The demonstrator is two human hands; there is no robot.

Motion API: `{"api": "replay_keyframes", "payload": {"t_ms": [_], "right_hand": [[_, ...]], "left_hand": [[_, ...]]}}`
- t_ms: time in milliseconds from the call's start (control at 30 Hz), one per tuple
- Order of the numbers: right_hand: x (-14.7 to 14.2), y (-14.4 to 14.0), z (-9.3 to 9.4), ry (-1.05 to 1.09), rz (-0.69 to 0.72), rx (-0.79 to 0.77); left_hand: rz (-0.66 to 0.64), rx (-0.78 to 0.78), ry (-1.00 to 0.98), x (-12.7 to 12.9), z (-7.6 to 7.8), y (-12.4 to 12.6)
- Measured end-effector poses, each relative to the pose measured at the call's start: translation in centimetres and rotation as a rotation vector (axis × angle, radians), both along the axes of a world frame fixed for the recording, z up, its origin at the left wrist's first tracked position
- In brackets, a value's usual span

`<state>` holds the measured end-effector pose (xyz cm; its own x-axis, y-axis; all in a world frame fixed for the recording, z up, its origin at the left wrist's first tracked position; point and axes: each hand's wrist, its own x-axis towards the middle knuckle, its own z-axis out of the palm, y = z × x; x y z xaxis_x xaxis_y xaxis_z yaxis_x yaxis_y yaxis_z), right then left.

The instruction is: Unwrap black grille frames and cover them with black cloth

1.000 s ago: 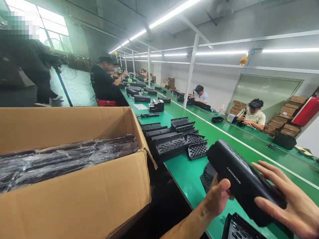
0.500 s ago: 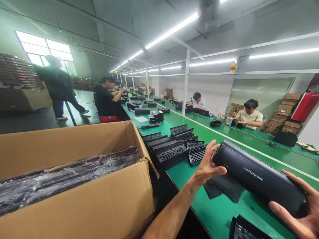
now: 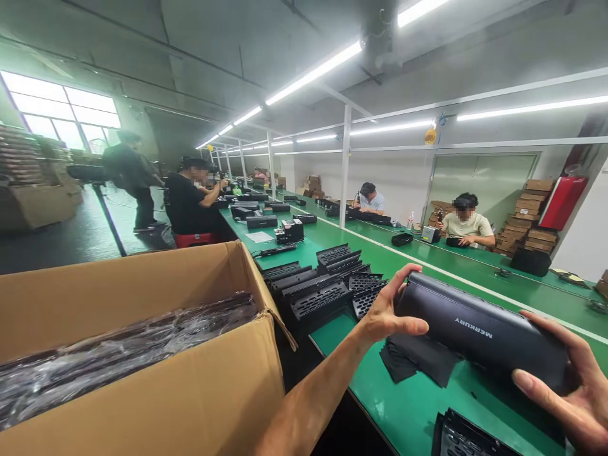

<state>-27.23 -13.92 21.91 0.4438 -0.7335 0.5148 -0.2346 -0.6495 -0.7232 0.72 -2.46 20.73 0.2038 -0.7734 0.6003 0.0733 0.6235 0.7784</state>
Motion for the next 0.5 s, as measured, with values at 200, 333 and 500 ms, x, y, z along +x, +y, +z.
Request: {"api": "replay_keyframes", "payload": {"t_ms": [200, 333, 500], "right_hand": [[0.8, -1.6, 3.2, -0.197, 0.197, -0.039], [4.7, -1.6, 0.7, -0.322, 0.38, 0.015], [5.9, -1.6, 0.2, -0.116, 0.275, -0.195]], "left_hand": [[-0.051, -0.141, 0.467, -1.8, -1.6, -2.6], [-0.247, -0.143, 0.733, -6.1, -3.5, -5.1], [-0.263, 0.019, 0.523, -7.0, -4.8, -5.6]]}}
